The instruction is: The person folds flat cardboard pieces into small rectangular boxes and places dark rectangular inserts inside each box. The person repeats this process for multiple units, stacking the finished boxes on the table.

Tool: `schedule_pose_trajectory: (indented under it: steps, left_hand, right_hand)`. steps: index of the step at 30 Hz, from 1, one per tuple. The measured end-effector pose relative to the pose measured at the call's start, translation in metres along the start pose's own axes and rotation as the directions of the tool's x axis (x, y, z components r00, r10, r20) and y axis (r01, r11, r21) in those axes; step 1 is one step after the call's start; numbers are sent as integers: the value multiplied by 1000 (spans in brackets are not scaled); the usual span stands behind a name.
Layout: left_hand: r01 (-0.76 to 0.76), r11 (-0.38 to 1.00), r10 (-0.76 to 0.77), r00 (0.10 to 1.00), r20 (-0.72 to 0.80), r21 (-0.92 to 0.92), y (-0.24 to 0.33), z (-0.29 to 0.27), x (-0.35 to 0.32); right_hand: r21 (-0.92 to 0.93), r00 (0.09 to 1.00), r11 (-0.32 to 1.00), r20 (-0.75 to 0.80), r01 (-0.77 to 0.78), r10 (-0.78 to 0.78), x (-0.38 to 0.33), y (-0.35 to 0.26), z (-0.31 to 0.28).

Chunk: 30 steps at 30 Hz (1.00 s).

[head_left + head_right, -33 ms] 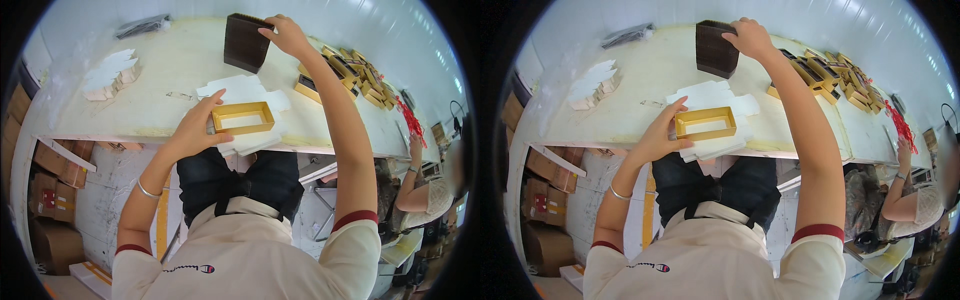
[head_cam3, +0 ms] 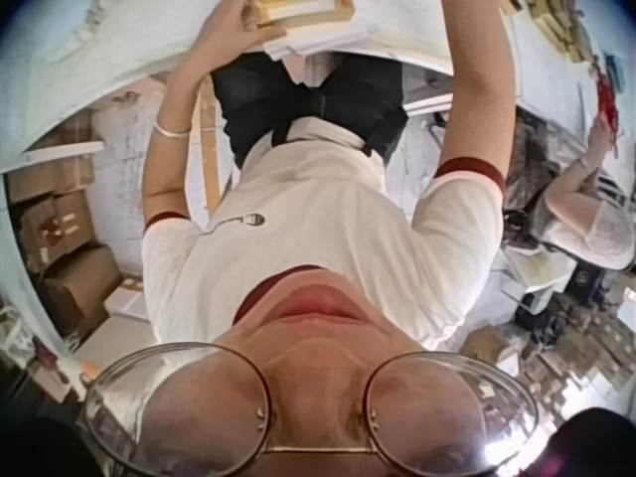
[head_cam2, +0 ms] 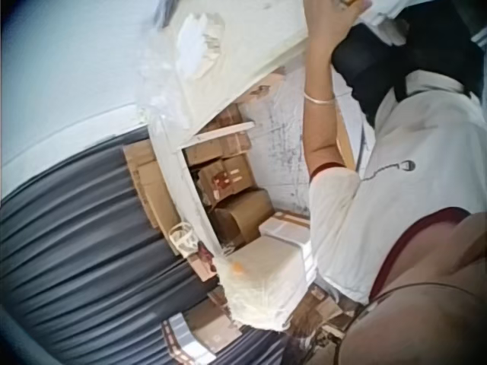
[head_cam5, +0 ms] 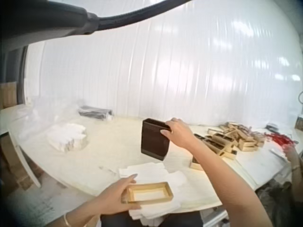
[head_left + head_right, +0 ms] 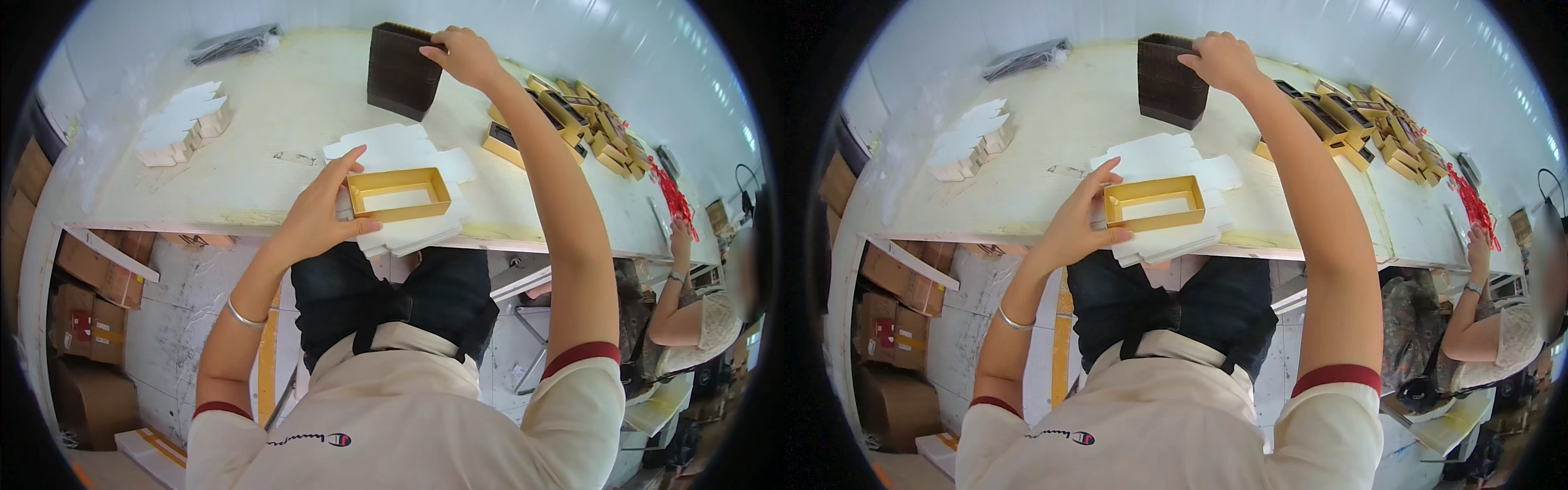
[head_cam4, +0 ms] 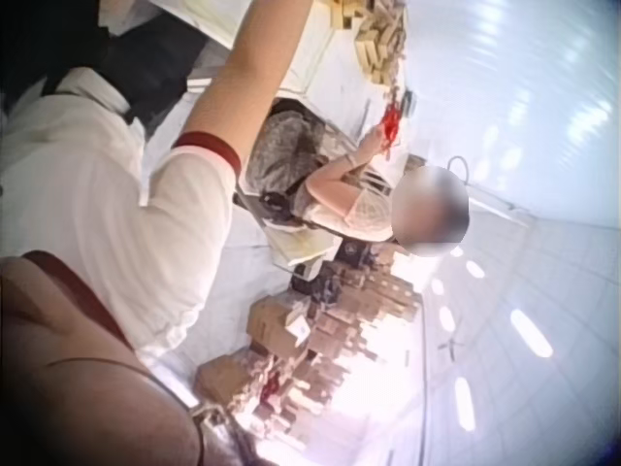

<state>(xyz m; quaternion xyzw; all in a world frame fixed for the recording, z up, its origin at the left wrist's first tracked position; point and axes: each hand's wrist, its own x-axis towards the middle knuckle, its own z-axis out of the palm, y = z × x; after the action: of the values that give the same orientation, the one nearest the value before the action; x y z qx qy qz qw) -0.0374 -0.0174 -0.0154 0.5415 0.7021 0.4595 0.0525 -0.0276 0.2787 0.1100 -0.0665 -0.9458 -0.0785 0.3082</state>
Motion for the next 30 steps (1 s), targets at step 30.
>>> schedule_pose_trajectory:
  steps: [30]
  left_hand:
    - [-87,984,91,996,-16,153,10,9,-1]
  right_hand:
    - [473,461,-20,868,-881,184,-153,-25,-40]
